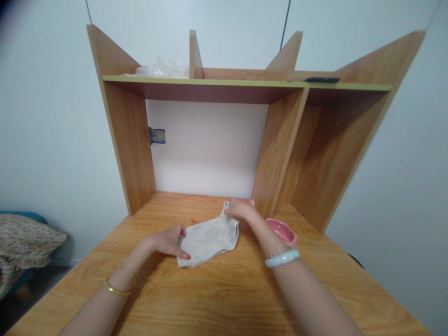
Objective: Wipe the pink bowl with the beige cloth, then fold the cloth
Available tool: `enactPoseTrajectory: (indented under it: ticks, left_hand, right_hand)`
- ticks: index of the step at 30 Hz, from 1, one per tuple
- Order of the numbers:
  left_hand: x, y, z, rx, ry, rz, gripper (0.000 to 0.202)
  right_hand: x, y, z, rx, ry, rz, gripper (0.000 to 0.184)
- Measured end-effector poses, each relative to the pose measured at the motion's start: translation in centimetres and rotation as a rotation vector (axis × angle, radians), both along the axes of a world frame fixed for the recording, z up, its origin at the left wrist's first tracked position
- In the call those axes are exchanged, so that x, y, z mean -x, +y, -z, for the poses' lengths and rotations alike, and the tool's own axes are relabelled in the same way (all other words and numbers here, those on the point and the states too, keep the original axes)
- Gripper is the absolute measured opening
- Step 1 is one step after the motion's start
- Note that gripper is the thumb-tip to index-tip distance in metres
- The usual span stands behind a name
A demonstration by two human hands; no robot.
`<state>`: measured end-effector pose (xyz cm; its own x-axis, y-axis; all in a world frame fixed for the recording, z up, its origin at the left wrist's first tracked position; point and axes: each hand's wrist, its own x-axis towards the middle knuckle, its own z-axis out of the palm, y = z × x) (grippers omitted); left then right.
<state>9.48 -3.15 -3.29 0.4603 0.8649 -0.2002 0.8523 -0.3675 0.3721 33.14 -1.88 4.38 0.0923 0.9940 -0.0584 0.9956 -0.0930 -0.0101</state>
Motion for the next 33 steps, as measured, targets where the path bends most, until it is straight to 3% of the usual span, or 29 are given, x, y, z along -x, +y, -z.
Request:
enactPoseTrajectory:
  ticks: [9,14,17,24,29,33]
  left_hand:
    - [0.2,0.3,0.4,0.014,-0.012,-0.005,0.077]
    - [0.3,0.5,0.2,-0.024,-0.024,0.017,0.072]
    - [0.2,0.6,0.1,-0.055,-0.039,0.005,0.067]
    - [0.2,0.6,0.6,-0.081,-0.042,-0.011,0.065]
    - [0.2,0.4,0.4,-0.064,-0.033,-0.015,0.067]
    - [0.2,0.4,0.2,-0.063,-0.023,-0.02,0.067]
  right_hand:
    - [6.8,-1.6,0.1,0.01,0.044,-0.186,0.021]
    - [7.8,-1.6,0.3,-0.004,0.046,-0.217,0.025]
    - [6.3,-1.1,-0.4,0.011,0.016,-0.155,0.023]
    - [-0.1,0.7,-1.5,0.02,-0.027,0.051,0.027]
    - [-3.2,0.9,0.1,0.056,-0.035,0.105,0.021]
    - [-4.3,-0.1,2.3,-0.056,-0.052,0.028,0.02]
